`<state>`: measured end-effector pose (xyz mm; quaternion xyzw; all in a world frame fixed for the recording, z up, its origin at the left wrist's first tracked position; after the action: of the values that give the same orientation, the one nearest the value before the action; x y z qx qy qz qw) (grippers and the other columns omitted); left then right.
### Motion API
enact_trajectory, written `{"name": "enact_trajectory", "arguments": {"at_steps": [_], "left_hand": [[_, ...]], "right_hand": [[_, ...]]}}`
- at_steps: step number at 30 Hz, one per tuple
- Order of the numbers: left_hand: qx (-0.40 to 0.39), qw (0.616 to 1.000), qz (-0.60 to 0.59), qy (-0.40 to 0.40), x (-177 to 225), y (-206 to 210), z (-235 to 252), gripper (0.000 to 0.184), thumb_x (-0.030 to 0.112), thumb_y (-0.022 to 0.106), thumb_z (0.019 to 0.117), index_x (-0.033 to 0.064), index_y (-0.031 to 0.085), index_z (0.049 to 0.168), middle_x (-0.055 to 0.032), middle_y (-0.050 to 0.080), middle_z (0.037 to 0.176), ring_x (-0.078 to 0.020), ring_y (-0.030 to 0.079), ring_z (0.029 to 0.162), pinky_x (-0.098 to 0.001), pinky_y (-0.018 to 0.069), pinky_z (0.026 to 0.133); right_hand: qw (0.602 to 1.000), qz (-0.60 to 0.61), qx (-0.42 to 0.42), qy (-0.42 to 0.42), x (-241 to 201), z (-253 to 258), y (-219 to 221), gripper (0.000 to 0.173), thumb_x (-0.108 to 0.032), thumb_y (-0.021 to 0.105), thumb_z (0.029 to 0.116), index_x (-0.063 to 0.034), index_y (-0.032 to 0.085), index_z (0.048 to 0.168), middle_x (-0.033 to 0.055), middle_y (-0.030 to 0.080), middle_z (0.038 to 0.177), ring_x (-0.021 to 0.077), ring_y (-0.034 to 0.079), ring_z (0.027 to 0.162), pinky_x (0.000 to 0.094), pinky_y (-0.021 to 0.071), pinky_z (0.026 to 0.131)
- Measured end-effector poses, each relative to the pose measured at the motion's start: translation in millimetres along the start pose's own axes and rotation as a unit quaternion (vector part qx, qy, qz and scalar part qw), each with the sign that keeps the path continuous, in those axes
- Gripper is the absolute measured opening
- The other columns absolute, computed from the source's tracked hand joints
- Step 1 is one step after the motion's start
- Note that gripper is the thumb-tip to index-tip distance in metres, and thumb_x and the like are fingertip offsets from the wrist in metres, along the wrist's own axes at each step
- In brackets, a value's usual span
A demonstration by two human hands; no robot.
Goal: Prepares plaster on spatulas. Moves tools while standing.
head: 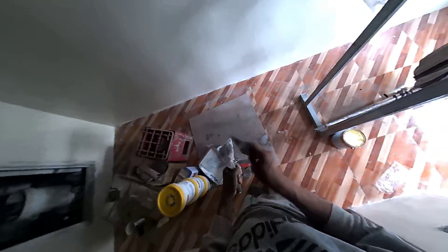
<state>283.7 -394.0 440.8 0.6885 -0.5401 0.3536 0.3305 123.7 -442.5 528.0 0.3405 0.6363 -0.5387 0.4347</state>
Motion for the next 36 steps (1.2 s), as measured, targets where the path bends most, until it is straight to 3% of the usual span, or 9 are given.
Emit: {"name": "enact_trajectory", "arguments": {"at_steps": [5,10,15,19,22,25,28,31,36], "left_hand": [[-0.012,1.000,-0.005,-0.026,-11.6,-7.4,-3.5,0.007,0.001,0.051,0.0907,0.0021,0.057,0.087,-0.0018,0.048,0.051,-0.0111,0.046,0.038,-0.0256,0.0424,0.037],[0.006,1.000,-0.018,-0.001,-5.2,-24.2,-3.4,0.011,0.003,0.047,0.0908,0.0057,0.059,0.091,0.0042,0.052,0.054,-0.0057,0.050,0.042,-0.0214,0.0471,0.043],[-0.034,0.992,-0.113,-0.034,-21.6,-47.5,1.5,0.010,0.002,0.050,0.0893,0.0052,0.059,0.093,0.0020,0.049,0.052,-0.0083,0.047,0.039,-0.0237,0.0441,0.039],[0.013,0.996,-0.084,-0.007,-17.7,-48.7,0.4,0.012,0.003,0.045,0.0935,0.0079,0.055,0.090,0.0041,0.051,0.055,-0.0065,0.049,0.042,-0.0225,0.0470,0.043],[0.000,0.987,-0.160,-0.025,-19.5,-49.6,6.6,0.014,0.001,0.044,0.0927,0.0041,0.058,0.093,0.0016,0.050,0.052,-0.0080,0.049,0.039,-0.0232,0.0456,0.039],[0.028,0.993,-0.106,-0.038,-7.0,-57.2,-8.5,0.013,0.004,0.040,0.0985,0.0086,0.052,0.097,0.0050,0.050,0.057,-0.0050,0.049,0.043,-0.0207,0.0480,0.043],[0.009,0.974,-0.222,-0.043,-15.1,-63.9,2.2,0.016,0.002,0.042,0.0902,0.0042,0.058,0.091,-0.0001,0.052,0.051,-0.0079,0.048,0.038,-0.0225,0.0435,0.037],[0.002,0.982,-0.188,-0.020,-10.9,-71.0,-9.7,0.012,0.010,0.039,0.0997,0.0103,0.052,0.098,0.0047,0.050,0.056,-0.0052,0.049,0.041,-0.0206,0.0476,0.042],[-0.017,0.977,-0.202,-0.061,-26.1,-76.3,-4.0,0.014,0.004,0.045,0.0855,0.0061,0.058,0.079,0.0007,0.048,0.048,-0.0090,0.046,0.037,-0.0245,0.0427,0.038]], "right_hand": [[0.993,-0.049,-0.044,0.099,52.9,39.8,27.1,0.042,-0.011,0.048,0.1020,-0.0090,0.059,0.143,0.0178,0.073,0.106,0.0328,0.072,0.096,0.0524,0.0567,0.089],[0.996,-0.014,-0.029,-0.079,10.9,5.6,52.9,0.036,-0.009,0.053,0.1009,-0.0028,0.064,0.135,0.0132,0.075,0.096,0.0236,0.072,0.077,0.0430,0.0616,0.073],[0.996,-0.078,-0.040,-0.026,27.8,36.5,66.3,0.039,-0.009,0.047,0.1011,-0.0070,0.065,0.136,0.0149,0.074,0.092,0.0292,0.072,0.076,0.0480,0.0593,0.072],[0.986,-0.084,-0.073,-0.124,11.1,8.7,94.7,0.039,-0.005,0.052,0.1006,-0.0002,0.062,0.138,0.0172,0.074,0.119,0.0301,0.075,0.102,0.0446,0.0607,0.091],[0.992,-0.079,-0.060,-0.076,26.2,28.6,99.7,0.041,-0.005,0.048,0.0996,-0.0035,0.064,0.137,0.0159,0.074,0.097,0.0282,0.071,0.078,0.0461,0.0594,0.074],[0.977,-0.092,-0.081,-0.175,8.4,16.0,112.5,0.036,-0.005,0.052,0.1018,-0.0013,0.065,0.135,0.0164,0.070,0.130,0.0297,0.070,0.118,0.0429,0.0562,0.103],[0.988,-0.084,-0.074,-0.110,25.2,36.9,112.3,0.042,-0.002,0.048,0.0987,-0.0062,0.066,0.136,0.0167,0.074,0.110,0.0289,0.073,0.088,0.0455,0.0595,0.079],[0.969,-0.102,-0.105,-0.198,7.6,19.0,122.8,0.036,-0.006,0.051,0.1027,-0.0021,0.065,0.135,0.0164,0.070,0.130,0.0300,0.068,0.120,0.0434,0.0550,0.104],[0.981,-0.155,-0.119,0.010,33.5,63.7,91.2,0.044,-0.008,0.046,0.1026,-0.0144,0.060,0.143,0.0187,0.074,0.109,0.0365,0.072,0.093,0.0555,0.0575,0.085]]}}
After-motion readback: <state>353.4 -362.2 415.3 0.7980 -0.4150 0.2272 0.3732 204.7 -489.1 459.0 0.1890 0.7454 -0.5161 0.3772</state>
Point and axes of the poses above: each hand's wrist, its own z-axis towards the middle knuckle, its own y-axis out of the palm, x = y × z, the point moved 3 cm from there along z, towards the middle knuckle
